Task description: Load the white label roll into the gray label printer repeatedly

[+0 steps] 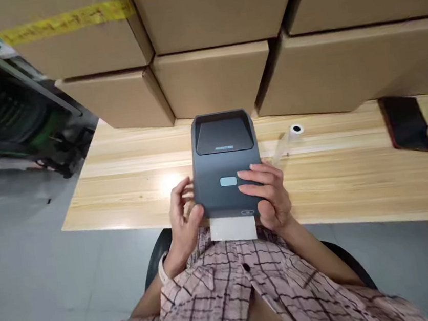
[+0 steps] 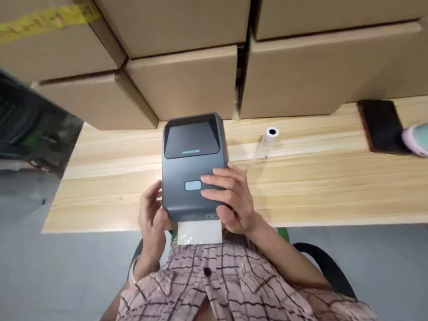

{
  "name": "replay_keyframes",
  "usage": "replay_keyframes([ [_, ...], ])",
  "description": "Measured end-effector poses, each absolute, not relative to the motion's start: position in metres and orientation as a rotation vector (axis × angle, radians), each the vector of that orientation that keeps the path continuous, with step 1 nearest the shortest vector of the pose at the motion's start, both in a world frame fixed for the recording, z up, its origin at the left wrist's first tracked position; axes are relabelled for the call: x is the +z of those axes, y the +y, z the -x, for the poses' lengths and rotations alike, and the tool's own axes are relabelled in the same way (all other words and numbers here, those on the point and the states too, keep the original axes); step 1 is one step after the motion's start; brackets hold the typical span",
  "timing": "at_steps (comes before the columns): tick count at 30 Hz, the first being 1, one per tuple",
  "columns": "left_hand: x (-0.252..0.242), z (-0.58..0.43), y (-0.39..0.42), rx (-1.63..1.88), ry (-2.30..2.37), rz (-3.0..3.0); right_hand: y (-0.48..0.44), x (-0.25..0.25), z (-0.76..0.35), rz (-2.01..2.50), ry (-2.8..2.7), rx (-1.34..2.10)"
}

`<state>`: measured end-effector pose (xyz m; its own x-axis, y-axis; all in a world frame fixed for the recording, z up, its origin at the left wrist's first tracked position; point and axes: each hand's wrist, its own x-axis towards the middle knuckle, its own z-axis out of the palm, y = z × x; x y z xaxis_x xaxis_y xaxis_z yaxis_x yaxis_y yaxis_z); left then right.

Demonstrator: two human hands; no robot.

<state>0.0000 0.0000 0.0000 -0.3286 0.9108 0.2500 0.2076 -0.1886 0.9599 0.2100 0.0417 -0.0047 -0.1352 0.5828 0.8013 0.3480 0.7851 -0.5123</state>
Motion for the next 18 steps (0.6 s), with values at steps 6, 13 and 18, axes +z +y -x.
replay_keyframes([
  [6, 0.007, 0.010, -0.040, 0.781, 1.245, -1.032, 0.041, -0.009, -0.208, 0.768, -1.694, 0.253],
  [13, 0.012, -0.003, -0.025, 0.599, 1.057, -0.849, 0.041, 0.002, -0.212, 0.798, -1.775, 0.245],
  [18, 0.011, 0.004, -0.023, 0.553, 1.076, -1.027, 0.035, 0.030, -0.216, 0.956, -2.013, 0.168],
])
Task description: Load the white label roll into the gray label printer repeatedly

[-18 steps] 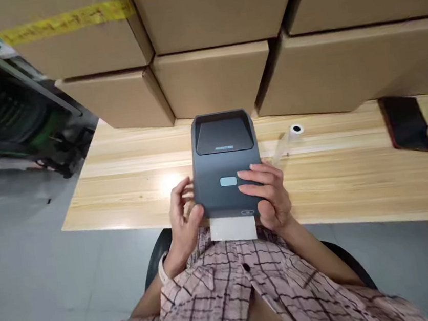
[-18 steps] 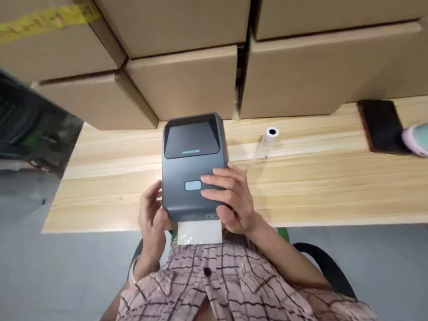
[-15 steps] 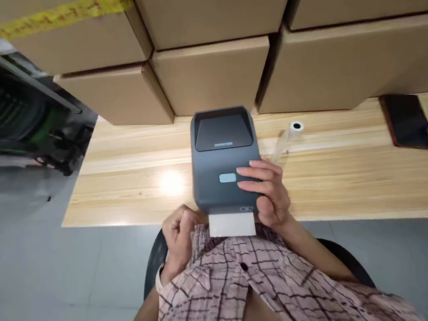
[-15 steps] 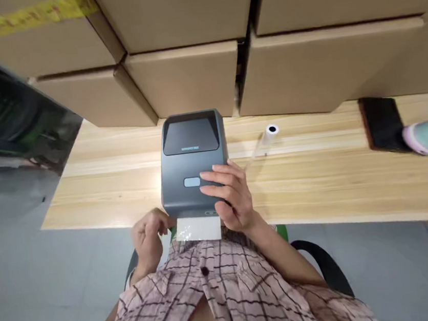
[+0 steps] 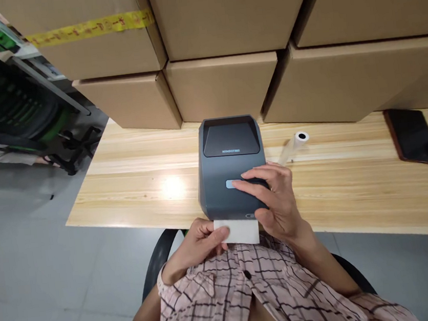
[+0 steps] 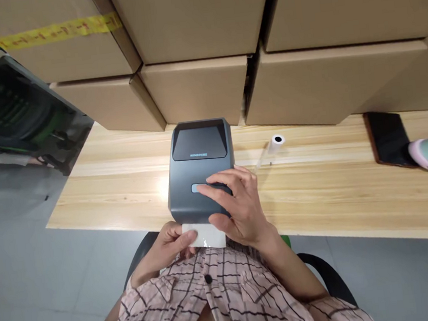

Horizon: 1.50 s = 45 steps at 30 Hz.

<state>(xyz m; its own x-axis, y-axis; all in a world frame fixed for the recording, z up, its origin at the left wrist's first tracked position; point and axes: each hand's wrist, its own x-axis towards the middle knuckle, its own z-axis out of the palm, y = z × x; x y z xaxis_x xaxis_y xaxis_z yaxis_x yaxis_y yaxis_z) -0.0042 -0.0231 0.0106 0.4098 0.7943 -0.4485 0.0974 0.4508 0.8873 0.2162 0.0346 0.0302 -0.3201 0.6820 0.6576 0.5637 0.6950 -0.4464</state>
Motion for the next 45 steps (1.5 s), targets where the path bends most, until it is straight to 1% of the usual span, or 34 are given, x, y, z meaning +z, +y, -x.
replay_keyframes([
  [3, 0.010, 0.018, -0.021, 0.576, 1.018, -1.099, 0.033, 0.049, -0.216, 1.061, -2.209, 0.010],
  [6, 0.012, 0.036, -0.014, 0.803, 1.045, -1.128, 0.040, 0.063, -0.215, 1.045, -2.344, -0.057],
  [8, 0.014, 0.043, -0.008, 1.035, 1.133, -1.147, 0.046, 0.066, -0.214, 0.983, -2.380, -0.019],
  [10, 0.017, 0.041, -0.001, 1.260, 1.210, -1.189, 0.050, 0.060, -0.216, 0.949, -2.357, 0.097],
  [13, 0.016, 0.025, 0.002, 1.420, 1.278, -1.280, 0.042, 0.032, -0.219, 0.950, -2.157, 0.262],
  [16, 0.007, 0.006, -0.006, 1.260, 1.238, -1.333, 0.024, -0.002, -0.223, 1.034, -1.857, 0.404],
  [19, -0.008, -0.004, -0.016, 1.199, 1.186, -1.331, 0.008, -0.022, -0.226, 1.126, -1.743, 0.536],
  [24, -0.021, -0.001, -0.013, 1.292, 1.248, -1.568, 0.001, -0.025, -0.231, 1.127, -1.748, 0.613],
  [28, -0.017, 0.008, -0.005, 1.260, 1.278, -1.755, 0.001, -0.022, -0.234, 1.111, -1.693, 0.770],
  [30, -0.011, 0.010, -0.002, 1.260, 1.251, -1.776, 0.003, -0.014, -0.238, 1.100, -1.704, 0.795],
  [35, 0.014, 0.013, 0.028, 1.423, 1.145, -1.794, 0.031, 0.032, -0.248, 1.067, -1.843, 0.633],
  [37, 0.024, 0.015, 0.056, 1.549, 1.080, -1.773, 0.054, 0.054, -0.247, 1.094, -1.897, 0.532],
  [40, 0.033, 0.018, 0.105, 1.645, 1.066, -1.671, 0.097, 0.074, -0.234, 1.128, -1.888, 0.387],
  [42, 0.032, 0.020, 0.132, 1.564, 1.071, -1.598, 0.127, 0.079, -0.223, 1.113, -1.836, 0.289],
  [45, 0.023, 0.022, 0.151, 1.266, 1.064, -1.510, 0.165, 0.082, -0.211, 1.108, -1.823, 0.178],
])
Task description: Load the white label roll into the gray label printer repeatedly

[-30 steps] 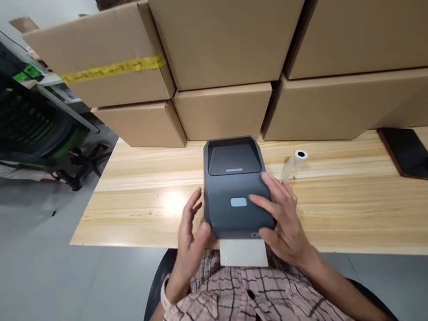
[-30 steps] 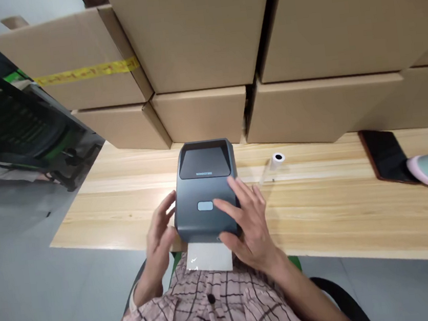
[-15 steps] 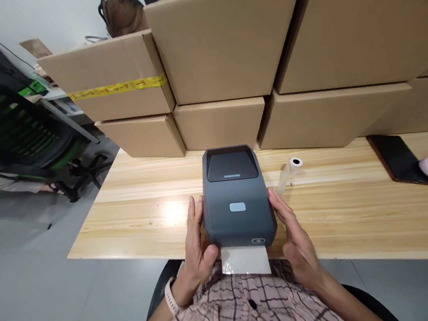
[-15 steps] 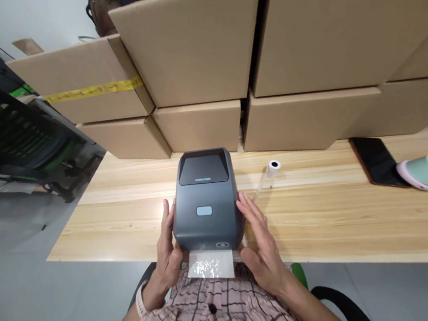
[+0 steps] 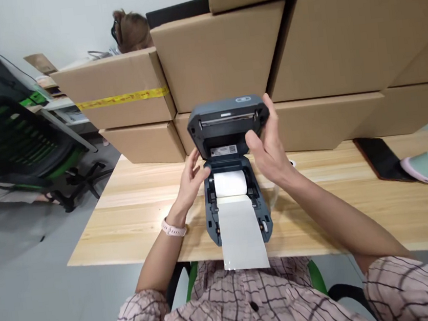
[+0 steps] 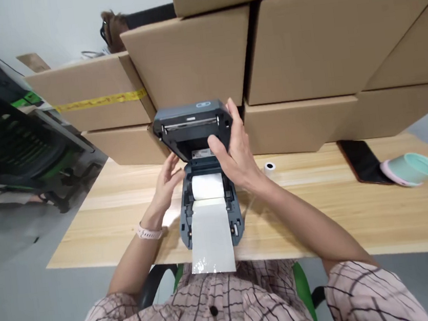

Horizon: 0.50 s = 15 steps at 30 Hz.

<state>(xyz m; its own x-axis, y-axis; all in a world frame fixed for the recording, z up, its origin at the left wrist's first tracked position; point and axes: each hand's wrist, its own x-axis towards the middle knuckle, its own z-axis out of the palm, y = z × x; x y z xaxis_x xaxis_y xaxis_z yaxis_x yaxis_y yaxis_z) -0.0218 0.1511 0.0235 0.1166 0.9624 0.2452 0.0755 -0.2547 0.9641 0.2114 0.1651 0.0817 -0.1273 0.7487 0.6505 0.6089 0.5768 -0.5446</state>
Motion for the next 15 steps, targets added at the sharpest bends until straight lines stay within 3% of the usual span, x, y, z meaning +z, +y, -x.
replay_keyframes([
  [5, 0.014, 0.029, 0.137, 0.843, 0.942, -1.371, 0.217, 0.085, -0.210, 1.138, -1.847, 0.154],
  [9, 0.017, 0.032, 0.131, 0.813, 0.918, -1.373, 0.243, 0.086, -0.204, 1.179, -1.782, 0.120],
  [15, 0.002, 0.032, 0.139, 0.851, 0.888, -1.393, 0.194, 0.076, -0.197, 0.988, -1.815, -0.296],
])
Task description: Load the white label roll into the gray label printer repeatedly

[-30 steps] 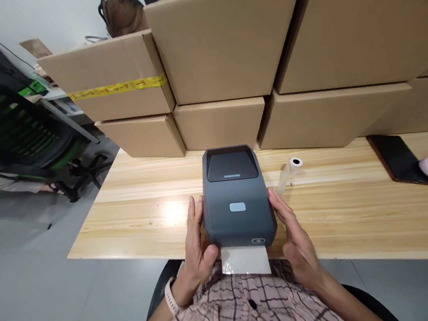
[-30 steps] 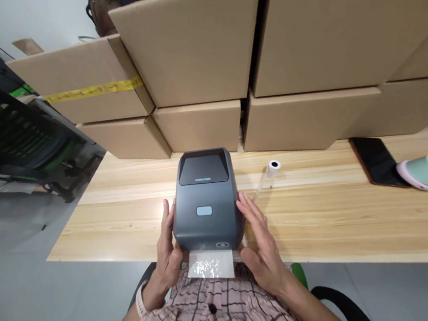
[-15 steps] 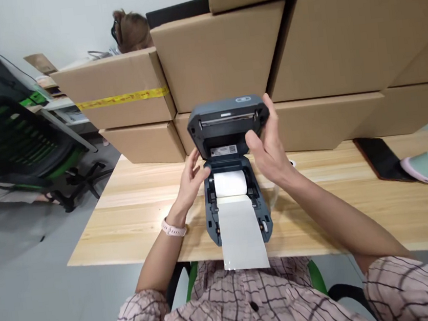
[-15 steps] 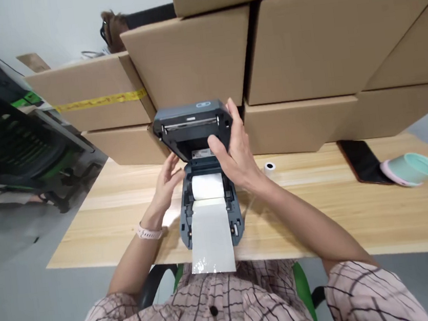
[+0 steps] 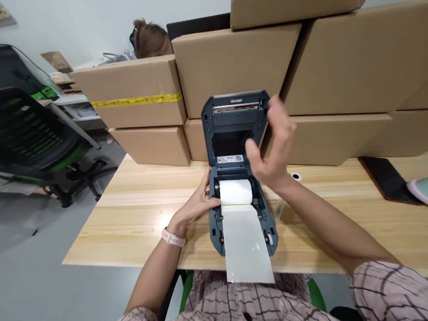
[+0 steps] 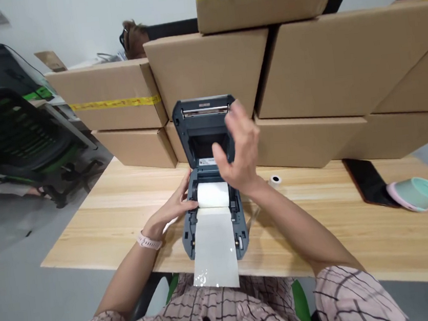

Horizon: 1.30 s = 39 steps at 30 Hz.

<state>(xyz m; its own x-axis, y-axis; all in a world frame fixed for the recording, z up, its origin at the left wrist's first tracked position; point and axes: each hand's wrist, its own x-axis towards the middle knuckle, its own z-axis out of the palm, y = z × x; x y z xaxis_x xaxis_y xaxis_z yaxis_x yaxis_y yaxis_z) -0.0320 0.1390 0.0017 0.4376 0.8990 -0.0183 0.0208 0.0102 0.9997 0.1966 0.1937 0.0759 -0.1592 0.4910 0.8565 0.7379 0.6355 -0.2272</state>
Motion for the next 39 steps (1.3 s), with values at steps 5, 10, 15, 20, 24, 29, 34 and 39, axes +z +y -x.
replay_keyframes([
  [5, -0.008, 0.028, 0.139, 0.907, 0.882, -1.373, 0.157, 0.063, -0.196, 0.935, -2.612, 0.097],
  [10, -0.003, 0.024, 0.137, 0.916, 0.938, -1.344, 0.171, 0.071, -0.186, 1.106, -2.987, 0.450],
  [15, -0.005, 0.025, 0.137, 0.921, 0.922, -1.332, 0.178, 0.085, -0.194, 1.013, -2.914, 0.630],
  [20, -0.009, 0.025, 0.139, 0.949, 0.849, -1.379, 0.170, 0.111, -0.254, 0.704, -2.589, 0.828],
  [24, -0.005, 0.023, 0.135, 0.953, 0.842, -1.378, 0.171, 0.115, -0.307, 0.956, -2.307, 0.675],
  [29, 0.001, 0.021, 0.134, 0.948, 0.852, -1.369, 0.191, 0.079, -0.328, 1.296, -2.013, 0.713],
  [34, 0.002, 0.021, 0.135, 0.931, 0.875, -1.387, 0.213, 0.036, -0.316, 1.353, -1.942, 0.825],
  [39, 0.004, 0.022, 0.134, 0.913, 0.897, -1.396, 0.210, 0.023, -0.324, 1.394, -2.012, 0.919],
])
